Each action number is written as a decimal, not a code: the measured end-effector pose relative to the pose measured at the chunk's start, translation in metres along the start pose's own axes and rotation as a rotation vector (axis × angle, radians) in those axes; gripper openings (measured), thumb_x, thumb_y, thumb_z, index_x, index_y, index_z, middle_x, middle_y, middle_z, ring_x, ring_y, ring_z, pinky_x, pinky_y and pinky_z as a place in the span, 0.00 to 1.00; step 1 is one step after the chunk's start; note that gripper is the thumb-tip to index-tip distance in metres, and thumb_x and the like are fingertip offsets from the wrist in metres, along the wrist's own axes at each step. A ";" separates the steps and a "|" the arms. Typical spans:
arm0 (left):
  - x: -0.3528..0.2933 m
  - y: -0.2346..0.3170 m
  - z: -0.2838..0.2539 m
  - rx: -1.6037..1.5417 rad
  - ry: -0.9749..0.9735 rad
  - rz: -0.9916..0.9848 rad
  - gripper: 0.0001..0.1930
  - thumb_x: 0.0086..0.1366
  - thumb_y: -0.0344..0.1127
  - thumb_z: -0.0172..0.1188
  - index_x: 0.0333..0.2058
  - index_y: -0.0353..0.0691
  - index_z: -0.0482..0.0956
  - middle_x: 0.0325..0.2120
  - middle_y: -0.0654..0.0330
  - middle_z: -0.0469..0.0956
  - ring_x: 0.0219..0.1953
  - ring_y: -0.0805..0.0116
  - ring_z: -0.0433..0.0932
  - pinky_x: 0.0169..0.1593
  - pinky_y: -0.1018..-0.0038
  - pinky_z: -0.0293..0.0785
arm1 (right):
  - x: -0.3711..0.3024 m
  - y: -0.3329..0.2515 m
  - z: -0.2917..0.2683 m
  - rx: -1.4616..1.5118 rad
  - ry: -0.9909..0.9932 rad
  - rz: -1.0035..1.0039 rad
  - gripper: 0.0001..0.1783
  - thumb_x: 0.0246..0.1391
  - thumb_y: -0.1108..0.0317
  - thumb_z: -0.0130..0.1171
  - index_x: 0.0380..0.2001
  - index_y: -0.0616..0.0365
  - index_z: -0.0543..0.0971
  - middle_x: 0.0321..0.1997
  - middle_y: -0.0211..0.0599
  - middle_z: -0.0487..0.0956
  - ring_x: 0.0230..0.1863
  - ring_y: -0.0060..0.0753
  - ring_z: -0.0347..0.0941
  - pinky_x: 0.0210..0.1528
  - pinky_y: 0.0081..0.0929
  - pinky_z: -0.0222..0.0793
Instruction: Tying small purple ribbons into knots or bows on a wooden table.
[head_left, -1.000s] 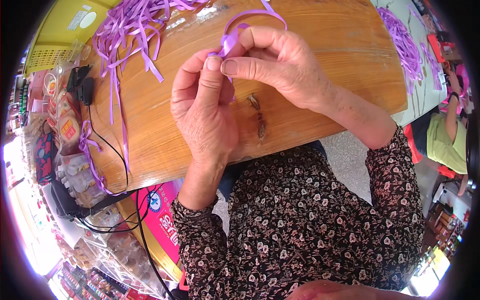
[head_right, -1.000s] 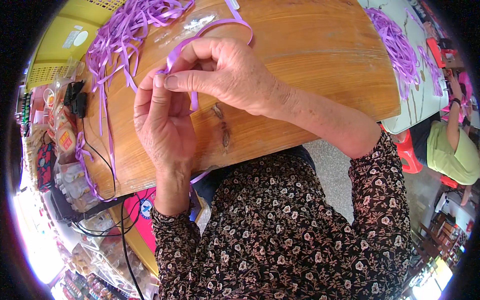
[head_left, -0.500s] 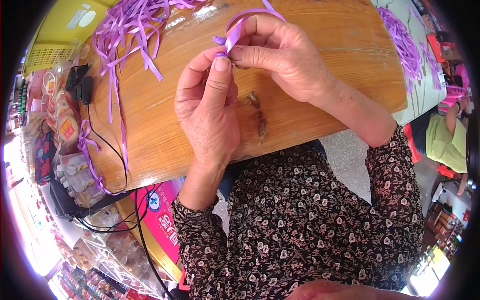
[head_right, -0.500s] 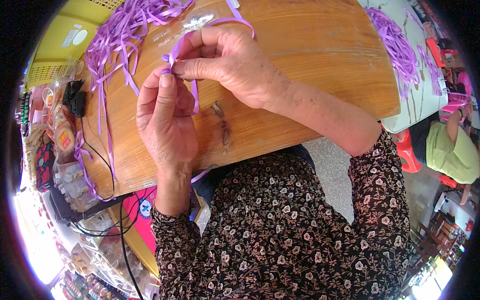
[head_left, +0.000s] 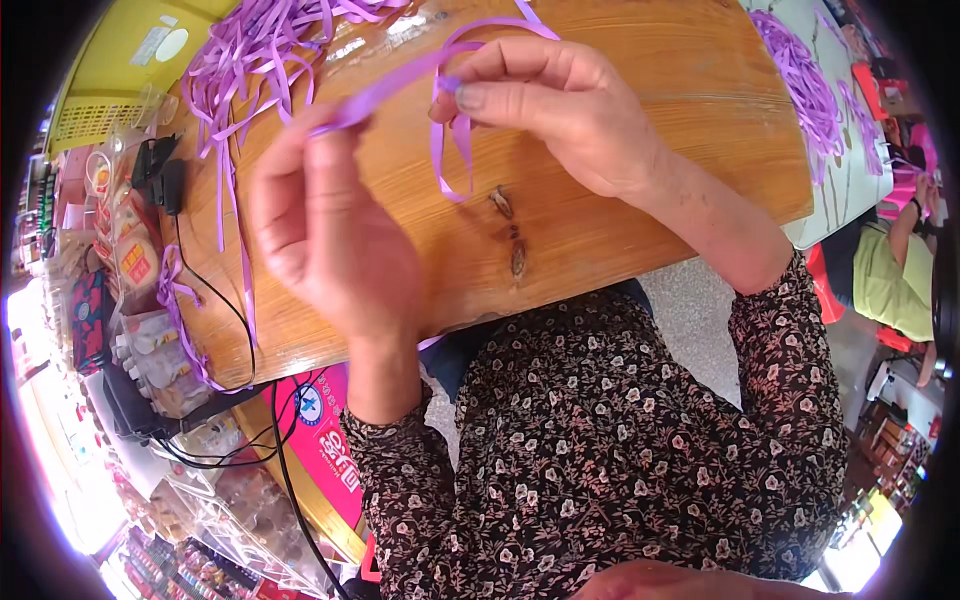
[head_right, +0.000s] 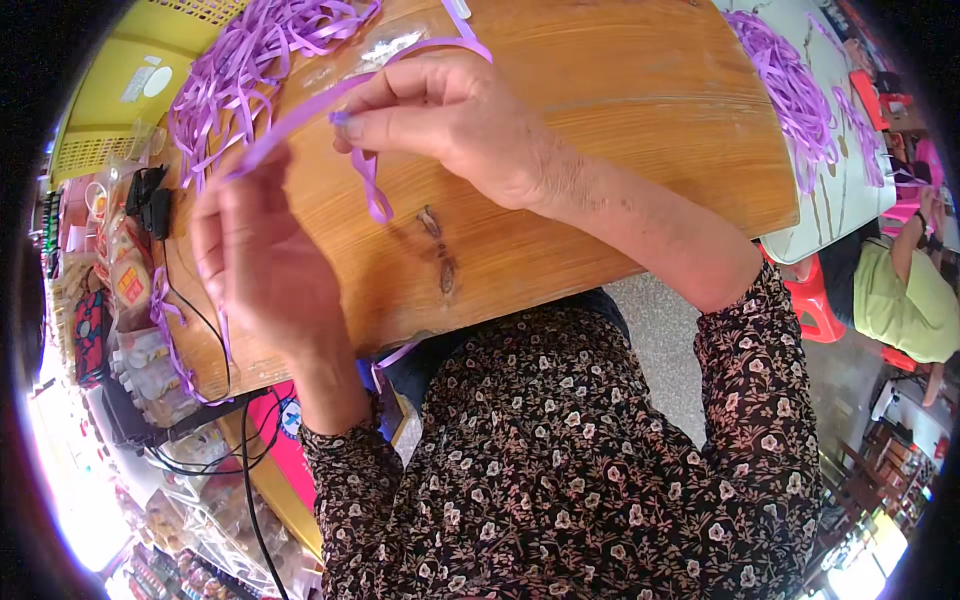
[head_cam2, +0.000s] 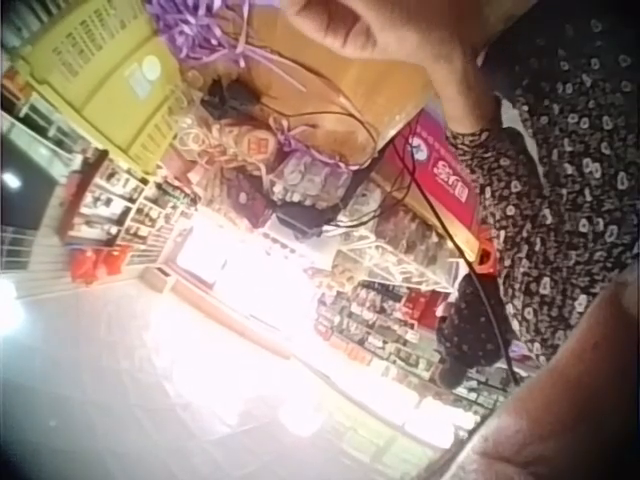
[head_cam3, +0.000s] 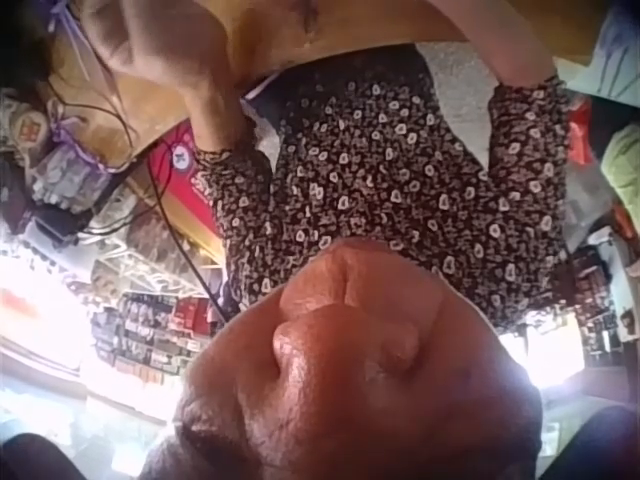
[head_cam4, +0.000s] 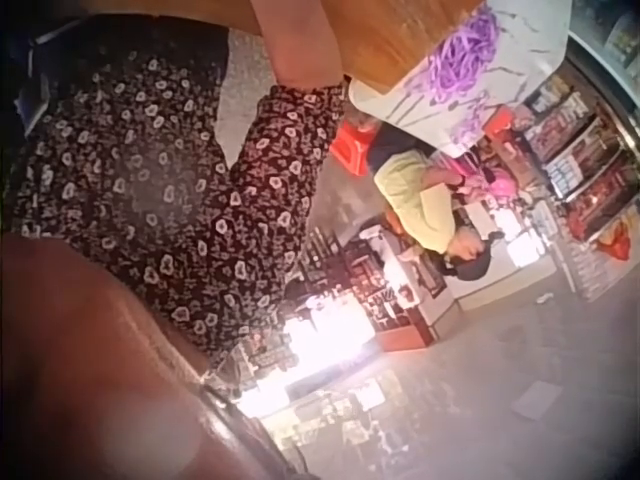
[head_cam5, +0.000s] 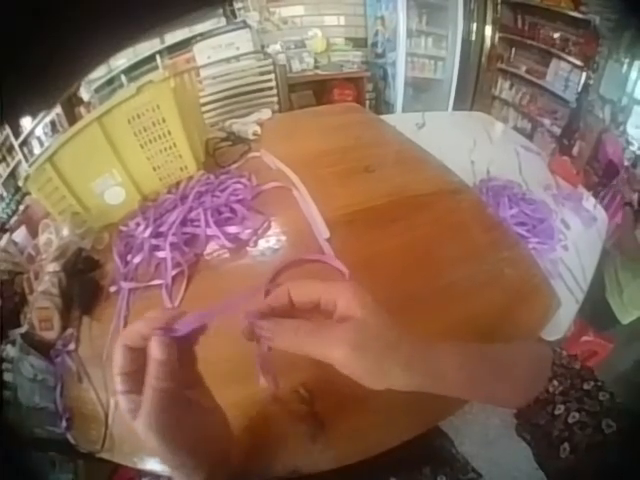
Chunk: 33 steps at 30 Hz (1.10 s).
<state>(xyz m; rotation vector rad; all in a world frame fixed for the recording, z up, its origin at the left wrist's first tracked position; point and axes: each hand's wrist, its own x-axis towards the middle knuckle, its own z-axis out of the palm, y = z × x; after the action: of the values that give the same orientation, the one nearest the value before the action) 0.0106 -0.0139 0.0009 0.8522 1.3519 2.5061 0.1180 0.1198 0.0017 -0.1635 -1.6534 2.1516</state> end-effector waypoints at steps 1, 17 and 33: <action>0.010 0.005 -0.002 -0.025 0.020 0.061 0.10 0.65 0.29 0.48 0.39 0.30 0.75 0.37 0.46 0.78 0.43 0.55 0.77 0.54 0.62 0.69 | 0.001 -0.001 -0.001 -0.166 -0.021 -0.051 0.11 0.57 0.73 0.53 0.42 0.64 0.76 0.37 0.36 0.79 0.39 0.24 0.74 0.45 0.24 0.70; 0.014 0.023 -0.011 0.261 -0.245 -0.135 0.10 0.62 0.25 0.55 0.42 0.32 0.75 0.29 0.61 0.77 0.24 0.81 0.67 0.29 0.86 0.64 | -0.005 -0.017 0.009 -0.171 -0.158 -0.059 0.13 0.57 0.72 0.54 0.45 0.63 0.76 0.30 0.31 0.79 0.25 0.15 0.70 0.27 0.14 0.67; 0.011 0.012 -0.013 -0.112 -0.278 -0.508 0.08 0.62 0.26 0.56 0.39 0.32 0.75 0.33 0.60 0.76 0.29 0.77 0.69 0.33 0.82 0.63 | 0.000 -0.015 0.002 -0.502 -0.036 -0.215 0.10 0.53 0.79 0.56 0.40 0.64 0.78 0.36 0.32 0.78 0.39 0.20 0.73 0.41 0.14 0.69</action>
<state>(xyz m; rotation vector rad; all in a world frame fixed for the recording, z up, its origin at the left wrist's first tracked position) -0.0042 -0.0259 0.0098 0.6937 1.1480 1.9734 0.1206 0.1210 0.0167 -0.0859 -2.0989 1.5616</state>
